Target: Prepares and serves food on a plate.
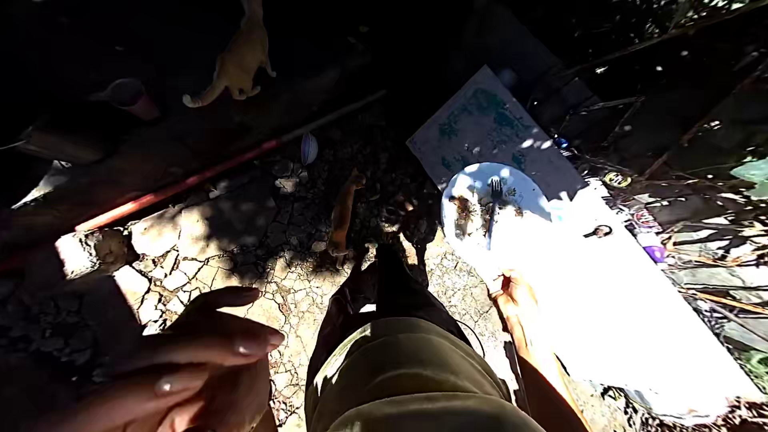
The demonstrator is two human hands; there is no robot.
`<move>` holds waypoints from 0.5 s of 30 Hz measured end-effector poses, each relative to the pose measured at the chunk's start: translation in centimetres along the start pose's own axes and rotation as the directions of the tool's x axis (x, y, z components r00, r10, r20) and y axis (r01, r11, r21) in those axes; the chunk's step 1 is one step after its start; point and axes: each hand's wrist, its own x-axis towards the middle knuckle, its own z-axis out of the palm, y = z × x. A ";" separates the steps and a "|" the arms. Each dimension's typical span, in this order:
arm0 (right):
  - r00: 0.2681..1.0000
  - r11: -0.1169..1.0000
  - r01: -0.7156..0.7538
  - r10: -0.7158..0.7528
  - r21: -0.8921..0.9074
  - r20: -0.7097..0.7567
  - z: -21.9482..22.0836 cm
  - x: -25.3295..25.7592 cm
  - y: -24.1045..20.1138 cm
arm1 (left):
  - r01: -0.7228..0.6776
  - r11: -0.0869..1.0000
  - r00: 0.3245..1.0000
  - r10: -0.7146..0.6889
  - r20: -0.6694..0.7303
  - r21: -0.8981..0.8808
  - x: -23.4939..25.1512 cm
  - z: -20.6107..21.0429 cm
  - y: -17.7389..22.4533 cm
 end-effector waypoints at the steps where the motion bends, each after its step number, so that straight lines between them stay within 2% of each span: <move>1: 1.000 1.000 -0.004 0.004 -0.025 0.009 0.9 1.4 -0.9 | 0.009 0.987 0.985 0.019 -0.169 0.161 -0.4 0.4 -4.6; 2: 1.000 0.999 -0.011 0.012 -0.040 0.017 2.0 2.6 -1.7 | 0.122 0.941 0.964 -0.036 -0.265 0.315 -0.8 0.7 -8.8; 3: 0.999 0.999 -0.012 0.013 -0.039 0.029 3.0 3.9 -2.7 | 0.279 0.882 0.929 -0.148 -0.338 0.380 -1.6 0.7 -12.9; 4: 0.999 0.999 -0.006 0.007 -0.031 0.046 3.8 5.5 -3.7 | 0.456 0.802 0.863 -0.293 -0.412 0.385 -3.0 0.7 -16.7; 5: 0.998 0.999 -0.002 0.004 -0.035 0.059 4.4 7.0 -4.5 | 0.639 0.698 0.745 -0.456 -0.488 0.323 -5.1 0.8 -20.1; 6: 0.997 0.999 0.004 -0.001 -0.042 0.074 4.9 8.3 -5.2 | 0.786 0.573 0.593 -0.593 -0.545 0.232 -7.3 0.8 -23.0; 8: 0.992 0.998 0.029 -0.021 -0.063 0.126 6.2 10.4 -6.9 | 0.950 0.299 0.290 -0.752 -0.592 0.087 -11.6 1.4 -27.0; 10: 0.985 0.990 0.060 -0.038 -0.128 0.169 7.4 12.5 -8.8 | 0.998 -0.016 0.021 -0.836 -0.549 0.063 -15.9 2.7 -28.2; 12: 0.980 0.980 0.077 -0.040 -0.183 0.197 8.6 15.2 -10.0 | 0.953 -0.282 -0.200 -0.860 -0.470 0.109 -19.2 3.6 -27.7; 14: 0.975 0.976 0.090 -0.046 -0.196 0.220 9.5 17.0 -11.0 | 0.887 -0.438 -0.346 -0.843 -0.411 0.150 -21.7 4.5 -26.4; 15: 0.976 0.976 0.094 -0.051 -0.197 0.212 10.2 17.4 -11.4 | 0.856 -0.479 -0.380 -0.838 -0.392 0.195 -22.4 4.8 -25.8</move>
